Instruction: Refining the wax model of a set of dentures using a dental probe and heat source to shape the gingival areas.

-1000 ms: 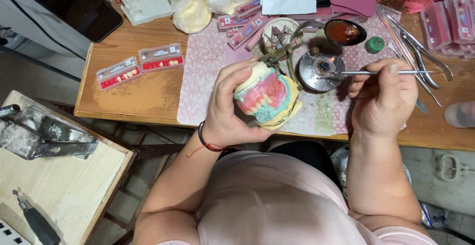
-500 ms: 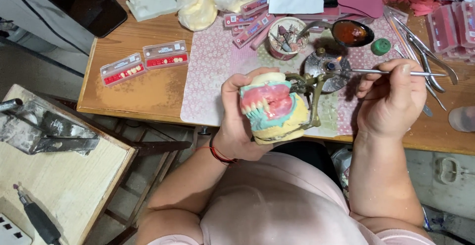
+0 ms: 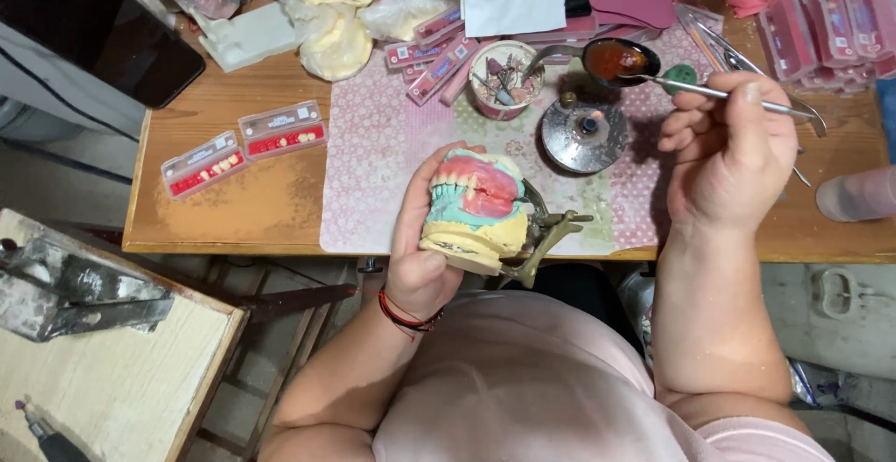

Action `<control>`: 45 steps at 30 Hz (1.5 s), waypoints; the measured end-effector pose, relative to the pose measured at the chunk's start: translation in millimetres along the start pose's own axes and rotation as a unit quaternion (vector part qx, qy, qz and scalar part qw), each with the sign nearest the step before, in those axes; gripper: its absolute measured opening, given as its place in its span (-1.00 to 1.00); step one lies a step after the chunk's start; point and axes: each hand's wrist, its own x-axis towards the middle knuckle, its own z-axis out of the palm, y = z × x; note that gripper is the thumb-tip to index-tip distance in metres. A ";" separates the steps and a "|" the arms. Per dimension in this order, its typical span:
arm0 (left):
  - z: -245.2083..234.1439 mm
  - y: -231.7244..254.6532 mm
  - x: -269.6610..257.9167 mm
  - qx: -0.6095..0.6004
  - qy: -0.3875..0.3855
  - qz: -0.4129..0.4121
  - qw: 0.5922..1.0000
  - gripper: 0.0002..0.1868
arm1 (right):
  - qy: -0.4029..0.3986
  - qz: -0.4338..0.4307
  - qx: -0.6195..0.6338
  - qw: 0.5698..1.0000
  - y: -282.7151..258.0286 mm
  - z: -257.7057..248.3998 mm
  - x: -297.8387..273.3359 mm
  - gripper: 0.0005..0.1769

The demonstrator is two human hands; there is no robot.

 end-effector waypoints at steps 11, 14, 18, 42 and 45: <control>15.2 1.3 7.8 -0.049 0.002 -0.002 0.999 -0.06 | -0.031 -0.019 -0.052 0.998 4.7 -1.9 -1.3 -0.68; 15.0 -0.3 6.4 -0.071 0.028 -0.006 0.997 -0.04 | -0.028 -0.021 -0.044 0.998 6.3 -2.3 -1.3 -0.70; 16.0 -0.5 7.4 -0.071 0.076 0.000 0.995 -0.20 | -0.025 -0.026 -0.029 0.999 6.8 -1.9 -1.2 -0.70; 14.2 3.6 -2.0 -0.109 0.006 -0.100 0.989 -0.14 | -0.259 -0.021 0.117 0.959 -9.8 39.2 -78.5 -0.78; 16.4 4.0 -3.1 -0.115 0.010 -0.105 0.988 -0.15 | -0.254 -0.018 0.125 0.959 -9.0 40.6 -79.8 -0.78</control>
